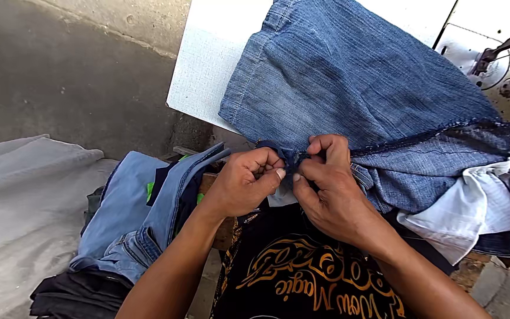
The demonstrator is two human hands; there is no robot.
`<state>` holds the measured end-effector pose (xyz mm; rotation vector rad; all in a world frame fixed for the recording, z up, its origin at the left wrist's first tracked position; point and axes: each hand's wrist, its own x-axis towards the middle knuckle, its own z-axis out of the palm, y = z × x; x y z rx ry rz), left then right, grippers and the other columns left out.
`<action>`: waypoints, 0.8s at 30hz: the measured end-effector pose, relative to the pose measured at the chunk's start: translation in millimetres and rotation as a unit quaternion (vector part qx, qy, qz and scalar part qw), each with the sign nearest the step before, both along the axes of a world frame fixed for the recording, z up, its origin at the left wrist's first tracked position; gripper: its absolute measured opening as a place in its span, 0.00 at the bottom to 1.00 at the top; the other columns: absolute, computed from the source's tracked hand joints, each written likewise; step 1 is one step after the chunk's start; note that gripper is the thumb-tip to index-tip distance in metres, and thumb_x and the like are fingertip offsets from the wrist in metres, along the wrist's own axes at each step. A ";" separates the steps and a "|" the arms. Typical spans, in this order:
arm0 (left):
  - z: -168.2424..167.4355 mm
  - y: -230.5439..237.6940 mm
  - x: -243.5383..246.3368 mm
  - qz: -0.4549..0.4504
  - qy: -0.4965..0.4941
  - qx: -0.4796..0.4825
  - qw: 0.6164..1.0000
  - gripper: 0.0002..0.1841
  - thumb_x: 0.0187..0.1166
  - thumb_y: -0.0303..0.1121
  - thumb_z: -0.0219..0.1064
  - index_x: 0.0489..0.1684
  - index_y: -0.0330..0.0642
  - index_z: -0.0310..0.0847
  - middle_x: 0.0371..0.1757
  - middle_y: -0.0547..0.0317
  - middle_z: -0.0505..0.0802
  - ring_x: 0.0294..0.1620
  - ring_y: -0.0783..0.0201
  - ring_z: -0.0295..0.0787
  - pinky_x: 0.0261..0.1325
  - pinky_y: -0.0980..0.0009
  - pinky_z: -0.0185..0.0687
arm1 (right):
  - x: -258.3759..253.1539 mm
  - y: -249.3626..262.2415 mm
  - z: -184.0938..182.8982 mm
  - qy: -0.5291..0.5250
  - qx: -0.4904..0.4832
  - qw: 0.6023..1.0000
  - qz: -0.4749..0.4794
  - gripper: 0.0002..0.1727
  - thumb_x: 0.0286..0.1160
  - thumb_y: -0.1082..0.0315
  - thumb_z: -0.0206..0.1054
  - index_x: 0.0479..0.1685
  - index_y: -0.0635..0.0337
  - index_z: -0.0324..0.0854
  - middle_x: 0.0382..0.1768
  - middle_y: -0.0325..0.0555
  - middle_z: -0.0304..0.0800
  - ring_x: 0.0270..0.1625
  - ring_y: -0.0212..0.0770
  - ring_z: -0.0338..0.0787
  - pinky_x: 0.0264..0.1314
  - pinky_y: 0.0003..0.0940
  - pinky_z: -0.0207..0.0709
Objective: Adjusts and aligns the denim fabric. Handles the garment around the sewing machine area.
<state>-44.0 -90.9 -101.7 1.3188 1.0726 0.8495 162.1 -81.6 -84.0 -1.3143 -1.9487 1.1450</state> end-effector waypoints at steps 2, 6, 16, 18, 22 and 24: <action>-1.4 -1.0 -4.7 0.003 -0.017 0.004 1.000 0.03 0.78 0.26 0.64 0.35 0.43 0.81 0.21 0.71 0.84 0.21 0.79 0.81 0.26 0.83 0.80 | 2.2 1.5 0.2 0.017 -0.003 1.000 -0.002 0.17 0.75 0.67 0.59 0.13 0.49 0.75 0.54 0.41 0.69 0.61 0.30 0.70 0.54 0.16 0.67; -1.0 -2.4 -4.8 0.003 -0.020 0.003 1.000 0.03 0.77 0.25 0.64 0.35 0.43 0.81 0.21 0.70 0.84 0.20 0.79 0.81 0.26 0.83 0.80 | -4.2 -1.7 -0.3 0.005 0.002 0.999 -0.033 0.17 0.79 0.65 0.60 0.17 0.48 0.76 0.57 0.42 0.68 0.64 0.30 0.70 0.57 0.16 0.67; -2.5 -25.9 39.8 0.175 0.279 0.120 0.937 0.23 0.71 0.54 0.75 0.30 0.39 0.83 0.21 0.64 0.81 0.19 0.73 0.75 0.21 0.75 0.74 | 15.6 6.6 -12.3 0.302 -0.074 0.942 -0.124 0.14 0.83 0.69 0.53 0.40 0.51 0.86 0.56 0.33 0.78 0.64 0.31 0.81 0.66 0.34 0.84; -2.7 -18.1 58.2 0.215 0.372 0.153 0.890 0.27 0.75 0.57 0.72 0.24 0.38 0.80 0.19 0.58 0.79 0.17 0.64 0.74 0.19 0.66 0.71 | 10.7 0.9 -14.4 0.348 -0.050 0.923 -0.158 0.15 0.85 0.69 0.50 0.44 0.49 0.86 0.55 0.33 0.82 0.63 0.35 0.85 0.67 0.41 0.86; 6.1 -14.5 62.7 0.174 0.413 0.145 0.882 0.20 0.89 0.40 0.55 0.27 0.36 0.81 0.26 0.53 0.83 0.24 0.57 0.84 0.22 0.62 0.78 | -15.2 -18.0 1.2 0.370 0.049 0.913 -0.163 0.12 0.90 0.56 0.53 0.46 0.38 0.83 0.50 0.22 0.84 0.59 0.27 0.85 0.63 0.29 0.83; 11.8 -16.5 51.6 0.126 0.352 0.092 0.923 0.18 0.90 0.38 0.52 0.31 0.36 0.80 0.29 0.53 0.83 0.28 0.60 0.83 0.29 0.63 0.80 | -29.5 -21.1 -10.6 0.343 0.070 0.924 -0.153 0.12 0.89 0.59 0.54 0.38 0.41 0.83 0.52 0.25 0.82 0.62 0.27 0.83 0.64 0.29 0.83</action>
